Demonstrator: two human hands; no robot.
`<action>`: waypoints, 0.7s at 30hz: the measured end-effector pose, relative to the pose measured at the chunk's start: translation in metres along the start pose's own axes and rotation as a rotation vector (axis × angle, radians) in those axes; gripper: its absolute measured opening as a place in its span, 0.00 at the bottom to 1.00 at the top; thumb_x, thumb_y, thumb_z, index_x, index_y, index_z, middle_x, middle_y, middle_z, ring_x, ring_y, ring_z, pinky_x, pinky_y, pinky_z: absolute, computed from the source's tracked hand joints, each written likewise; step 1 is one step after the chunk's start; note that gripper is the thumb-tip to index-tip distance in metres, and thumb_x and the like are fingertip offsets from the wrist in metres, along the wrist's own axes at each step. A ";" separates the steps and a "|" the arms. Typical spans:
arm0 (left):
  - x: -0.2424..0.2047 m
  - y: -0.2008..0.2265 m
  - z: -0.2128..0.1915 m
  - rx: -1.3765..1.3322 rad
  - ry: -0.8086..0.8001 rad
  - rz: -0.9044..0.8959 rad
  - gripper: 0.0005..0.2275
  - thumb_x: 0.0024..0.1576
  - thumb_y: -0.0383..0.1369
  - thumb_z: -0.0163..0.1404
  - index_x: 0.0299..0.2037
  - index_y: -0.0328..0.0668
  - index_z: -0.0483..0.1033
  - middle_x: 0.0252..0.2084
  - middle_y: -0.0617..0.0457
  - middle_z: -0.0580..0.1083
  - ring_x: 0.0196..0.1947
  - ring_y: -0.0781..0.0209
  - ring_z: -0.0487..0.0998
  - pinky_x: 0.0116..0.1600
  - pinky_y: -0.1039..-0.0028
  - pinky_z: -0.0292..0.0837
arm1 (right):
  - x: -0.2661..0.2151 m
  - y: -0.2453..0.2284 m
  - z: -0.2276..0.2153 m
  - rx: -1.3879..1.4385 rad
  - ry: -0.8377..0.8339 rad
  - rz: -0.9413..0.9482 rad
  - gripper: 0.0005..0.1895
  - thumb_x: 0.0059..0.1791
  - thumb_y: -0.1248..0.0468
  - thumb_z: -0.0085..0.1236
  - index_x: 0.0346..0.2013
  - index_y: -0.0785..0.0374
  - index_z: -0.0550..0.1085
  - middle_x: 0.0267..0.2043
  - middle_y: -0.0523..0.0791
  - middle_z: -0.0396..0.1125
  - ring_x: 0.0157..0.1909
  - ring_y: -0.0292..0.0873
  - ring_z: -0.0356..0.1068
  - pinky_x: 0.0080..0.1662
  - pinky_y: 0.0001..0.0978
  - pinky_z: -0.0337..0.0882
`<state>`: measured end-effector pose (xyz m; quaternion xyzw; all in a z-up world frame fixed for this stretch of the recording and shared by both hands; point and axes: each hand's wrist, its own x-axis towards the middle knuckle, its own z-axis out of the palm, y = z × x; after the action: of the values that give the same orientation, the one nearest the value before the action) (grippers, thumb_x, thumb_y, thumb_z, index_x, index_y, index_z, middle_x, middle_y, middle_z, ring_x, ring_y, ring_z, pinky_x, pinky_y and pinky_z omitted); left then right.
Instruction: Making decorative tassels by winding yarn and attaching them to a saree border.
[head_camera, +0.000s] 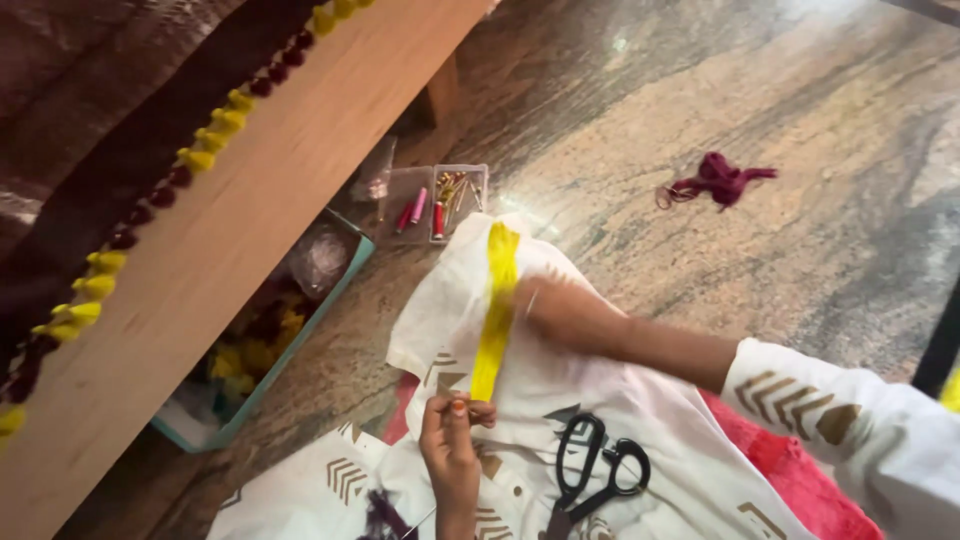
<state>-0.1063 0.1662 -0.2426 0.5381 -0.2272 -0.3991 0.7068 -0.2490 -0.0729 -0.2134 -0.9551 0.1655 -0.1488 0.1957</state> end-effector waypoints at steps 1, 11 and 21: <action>-0.001 -0.002 -0.001 0.000 0.012 0.007 0.08 0.66 0.33 0.45 0.43 0.33 0.69 0.30 0.48 0.79 0.29 0.63 0.78 0.40 0.72 0.76 | -0.001 -0.007 0.001 -0.016 0.043 -0.116 0.15 0.47 0.68 0.46 0.49 0.60 0.69 0.43 0.50 0.67 0.44 0.57 0.72 0.45 0.50 0.74; -0.009 0.004 0.003 0.284 0.178 0.037 0.08 0.65 0.31 0.48 0.45 0.34 0.78 0.22 0.56 0.72 0.21 0.72 0.71 0.28 0.82 0.67 | 0.032 -0.033 -0.061 -0.066 0.067 0.158 0.13 0.61 0.62 0.41 0.56 0.61 0.69 0.37 0.55 0.64 0.37 0.55 0.70 0.36 0.45 0.72; -0.010 0.021 -0.004 0.348 0.303 -0.006 0.10 0.62 0.29 0.49 0.46 0.31 0.81 0.17 0.57 0.70 0.15 0.74 0.63 0.22 0.81 0.57 | 0.046 0.004 -0.033 0.037 0.019 0.280 0.15 0.58 0.59 0.41 0.55 0.60 0.69 0.46 0.57 0.67 0.44 0.61 0.70 0.46 0.52 0.70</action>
<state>-0.1026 0.1783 -0.2234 0.7062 -0.1822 -0.2706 0.6284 -0.2201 -0.1036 -0.1761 -0.9174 0.2963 -0.1320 0.2306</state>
